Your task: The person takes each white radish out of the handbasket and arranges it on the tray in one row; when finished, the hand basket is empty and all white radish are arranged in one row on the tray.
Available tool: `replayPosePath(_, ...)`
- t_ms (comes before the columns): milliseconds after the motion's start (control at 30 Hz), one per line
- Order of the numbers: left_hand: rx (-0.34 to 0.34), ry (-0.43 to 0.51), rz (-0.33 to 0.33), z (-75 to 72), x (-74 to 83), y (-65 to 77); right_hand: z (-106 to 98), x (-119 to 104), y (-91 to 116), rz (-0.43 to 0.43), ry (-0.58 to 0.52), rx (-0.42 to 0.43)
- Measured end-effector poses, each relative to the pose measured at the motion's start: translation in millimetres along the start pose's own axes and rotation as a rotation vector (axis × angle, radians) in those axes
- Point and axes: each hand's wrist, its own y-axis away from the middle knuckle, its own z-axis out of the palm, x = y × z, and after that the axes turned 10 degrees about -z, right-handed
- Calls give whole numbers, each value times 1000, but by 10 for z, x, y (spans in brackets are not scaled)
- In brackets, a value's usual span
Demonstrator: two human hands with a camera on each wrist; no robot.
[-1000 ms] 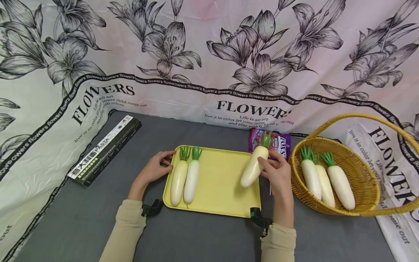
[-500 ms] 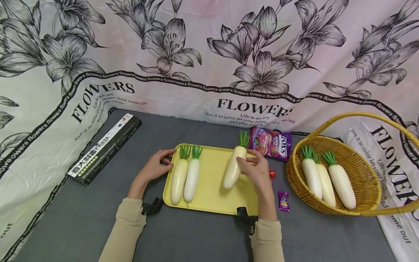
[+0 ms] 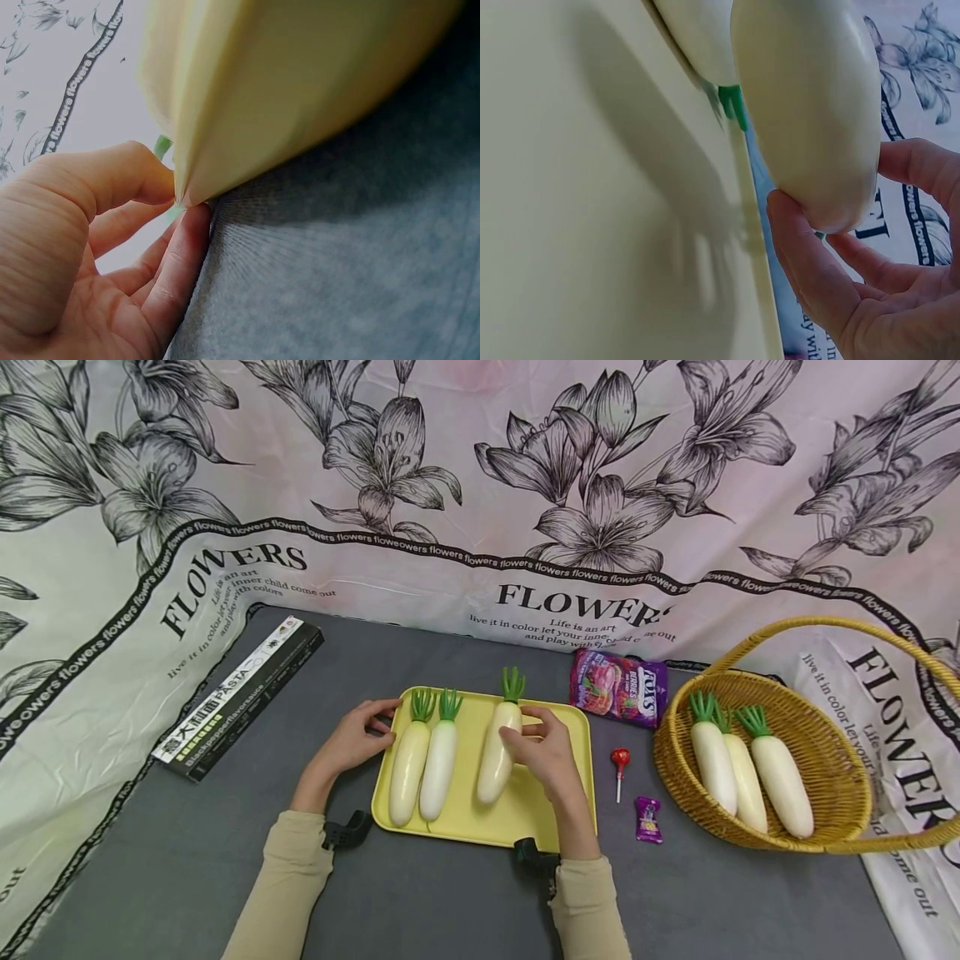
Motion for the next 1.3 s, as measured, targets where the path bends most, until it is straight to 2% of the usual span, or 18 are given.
replayPosePath(333,0,-8,-5,-3,6,-8,156,51,-2,18,12,-40)
replayPosePath(667,5,-12,-21,4,11,-19,289,91,11,-3,35,-61)
replayPosePath(1000,11,-10,12,1,-8,-14,354,99,25,2,37,-72)
replayPosePath(1300,3,-9,-17,-1,-15,-17,386,105,17,40,22,-70)
